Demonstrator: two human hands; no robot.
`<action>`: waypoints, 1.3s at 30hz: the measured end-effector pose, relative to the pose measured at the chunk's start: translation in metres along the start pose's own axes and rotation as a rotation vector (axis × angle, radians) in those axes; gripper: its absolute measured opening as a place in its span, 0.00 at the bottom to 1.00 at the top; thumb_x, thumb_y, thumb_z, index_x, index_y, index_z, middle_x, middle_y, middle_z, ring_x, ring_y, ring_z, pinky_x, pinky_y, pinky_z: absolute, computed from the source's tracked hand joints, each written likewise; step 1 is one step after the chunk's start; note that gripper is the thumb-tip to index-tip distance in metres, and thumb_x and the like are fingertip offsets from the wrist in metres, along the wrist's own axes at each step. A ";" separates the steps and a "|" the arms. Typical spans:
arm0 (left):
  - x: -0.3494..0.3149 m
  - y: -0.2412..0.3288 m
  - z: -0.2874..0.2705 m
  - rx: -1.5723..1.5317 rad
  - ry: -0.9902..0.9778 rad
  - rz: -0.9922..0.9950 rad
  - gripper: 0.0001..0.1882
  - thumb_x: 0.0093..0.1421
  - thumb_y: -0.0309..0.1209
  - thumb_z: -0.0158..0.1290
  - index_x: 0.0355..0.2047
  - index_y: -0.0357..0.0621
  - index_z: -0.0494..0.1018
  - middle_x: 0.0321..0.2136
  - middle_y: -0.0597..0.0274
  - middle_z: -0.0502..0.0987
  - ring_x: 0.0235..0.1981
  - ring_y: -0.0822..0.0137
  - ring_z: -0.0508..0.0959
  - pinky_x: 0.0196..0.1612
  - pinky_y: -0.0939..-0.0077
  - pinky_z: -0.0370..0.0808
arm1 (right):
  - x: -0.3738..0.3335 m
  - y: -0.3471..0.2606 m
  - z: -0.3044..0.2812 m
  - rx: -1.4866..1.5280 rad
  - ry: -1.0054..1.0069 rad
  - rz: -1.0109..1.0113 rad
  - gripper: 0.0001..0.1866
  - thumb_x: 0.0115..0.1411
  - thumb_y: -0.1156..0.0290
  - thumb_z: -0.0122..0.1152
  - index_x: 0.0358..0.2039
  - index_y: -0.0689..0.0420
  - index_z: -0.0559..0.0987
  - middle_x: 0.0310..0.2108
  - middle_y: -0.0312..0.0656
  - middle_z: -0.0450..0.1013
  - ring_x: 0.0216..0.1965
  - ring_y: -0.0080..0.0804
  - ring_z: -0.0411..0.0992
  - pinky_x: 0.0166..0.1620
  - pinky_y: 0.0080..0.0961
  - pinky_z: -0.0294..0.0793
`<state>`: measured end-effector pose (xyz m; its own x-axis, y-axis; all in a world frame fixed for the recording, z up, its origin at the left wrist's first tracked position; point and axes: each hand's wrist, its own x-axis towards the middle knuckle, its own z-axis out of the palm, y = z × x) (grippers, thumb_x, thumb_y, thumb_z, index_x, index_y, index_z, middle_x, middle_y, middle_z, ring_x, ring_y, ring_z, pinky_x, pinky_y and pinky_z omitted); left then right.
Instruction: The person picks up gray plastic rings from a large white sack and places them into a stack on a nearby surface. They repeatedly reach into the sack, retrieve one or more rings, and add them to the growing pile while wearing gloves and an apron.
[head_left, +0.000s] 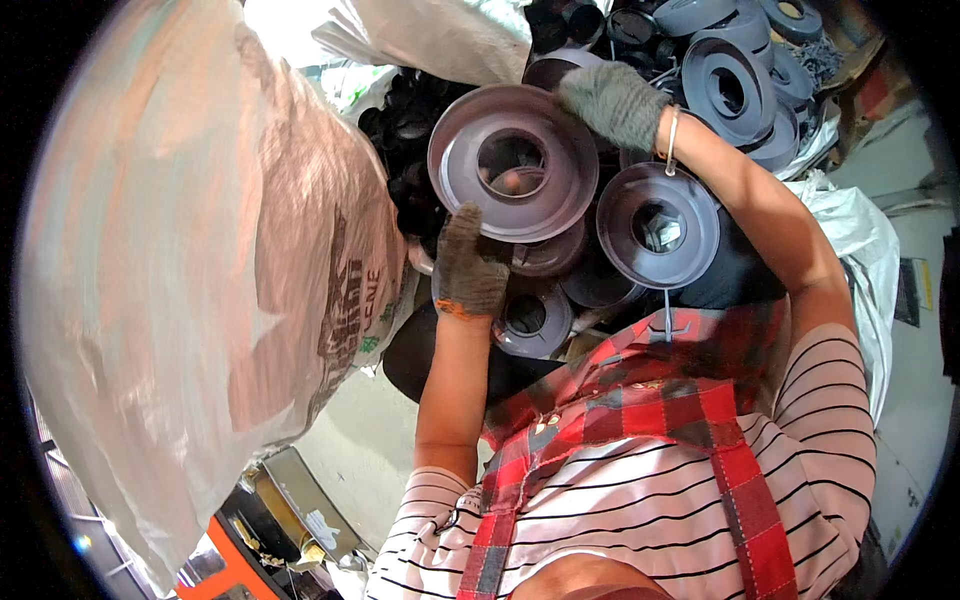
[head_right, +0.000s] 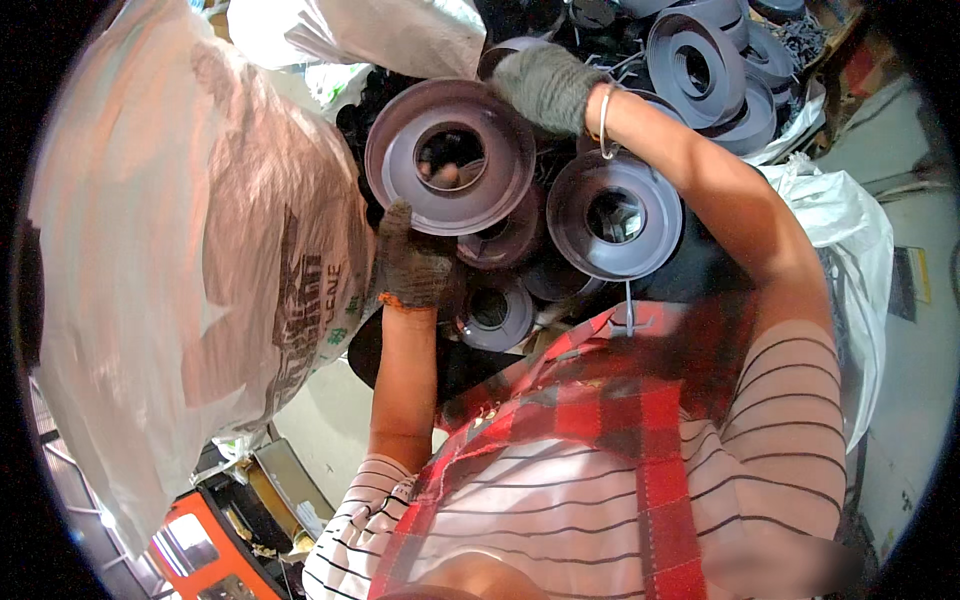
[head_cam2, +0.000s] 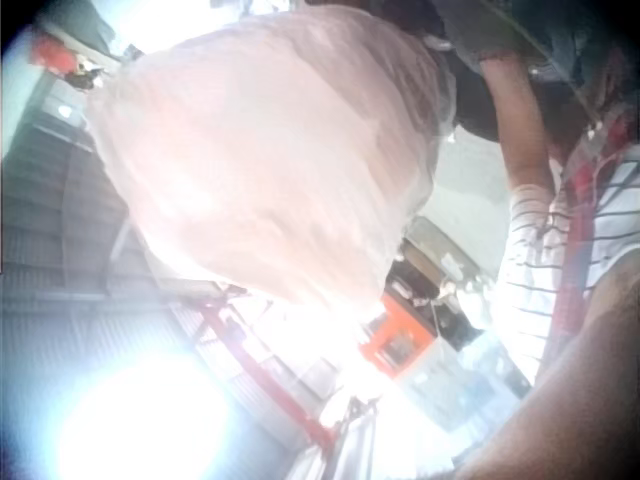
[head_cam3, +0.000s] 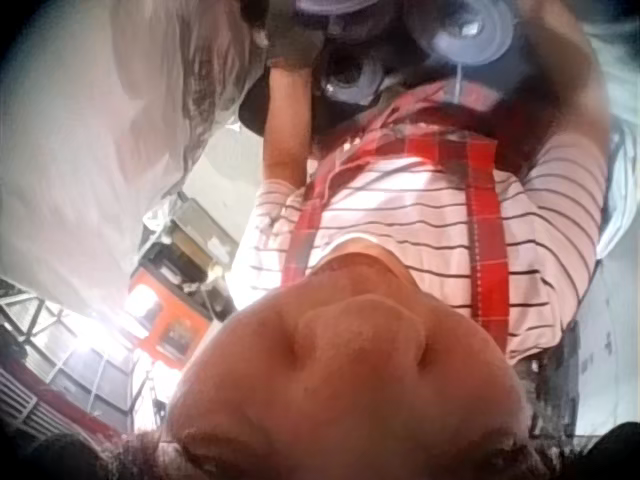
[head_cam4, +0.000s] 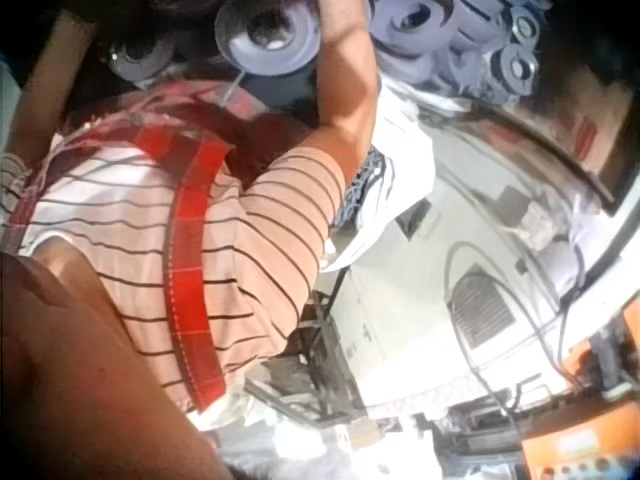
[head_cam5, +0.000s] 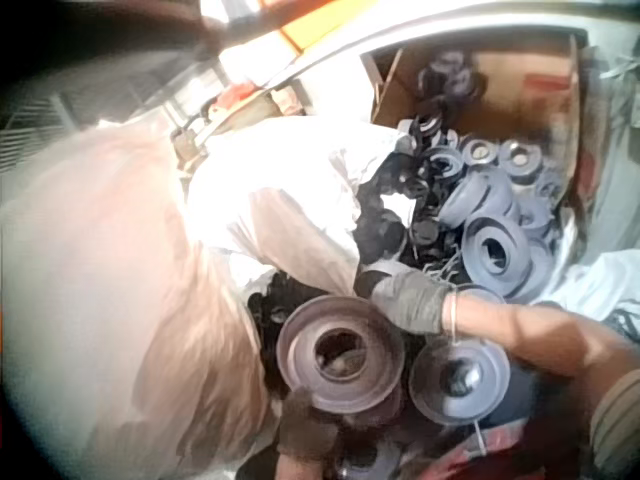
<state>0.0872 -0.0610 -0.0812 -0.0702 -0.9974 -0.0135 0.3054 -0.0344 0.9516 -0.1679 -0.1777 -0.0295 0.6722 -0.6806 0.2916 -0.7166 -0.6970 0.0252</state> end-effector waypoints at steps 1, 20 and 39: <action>0.002 0.014 0.014 -0.327 -0.001 -0.138 0.26 0.54 0.26 0.51 0.54 0.38 0.59 0.47 0.48 0.70 0.50 0.53 0.69 0.55 0.59 0.65 | 0.005 0.016 0.021 -0.016 0.156 0.017 0.12 0.58 0.67 0.47 0.38 0.58 0.75 0.33 0.46 0.72 0.36 0.42 0.72 0.38 0.34 0.72; 0.000 0.014 0.048 -0.172 0.219 -0.141 0.20 0.55 0.33 0.53 0.47 0.39 0.67 0.41 0.59 0.72 0.40 0.66 0.73 0.43 0.72 0.70 | 0.014 0.008 -0.017 0.561 0.054 0.461 0.35 0.40 0.54 0.69 0.47 0.57 0.69 0.42 0.50 0.70 0.44 0.43 0.70 0.47 0.33 0.69; -0.076 0.041 0.079 0.866 -0.103 0.174 0.36 0.43 0.35 0.65 0.51 0.37 0.61 0.39 0.58 0.73 0.40 0.64 0.74 0.43 0.70 0.72 | -0.064 -0.104 -0.023 1.498 0.152 0.594 0.34 0.43 0.50 0.67 0.43 0.64 0.73 0.33 0.47 0.75 0.31 0.36 0.75 0.32 0.27 0.75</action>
<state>0.0304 0.0188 -0.0167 -0.1876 -0.9721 0.1407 -0.5024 0.2181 0.8367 -0.1409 -0.0564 -0.0288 0.2922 -0.9563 0.0089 0.0211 -0.0028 -0.9998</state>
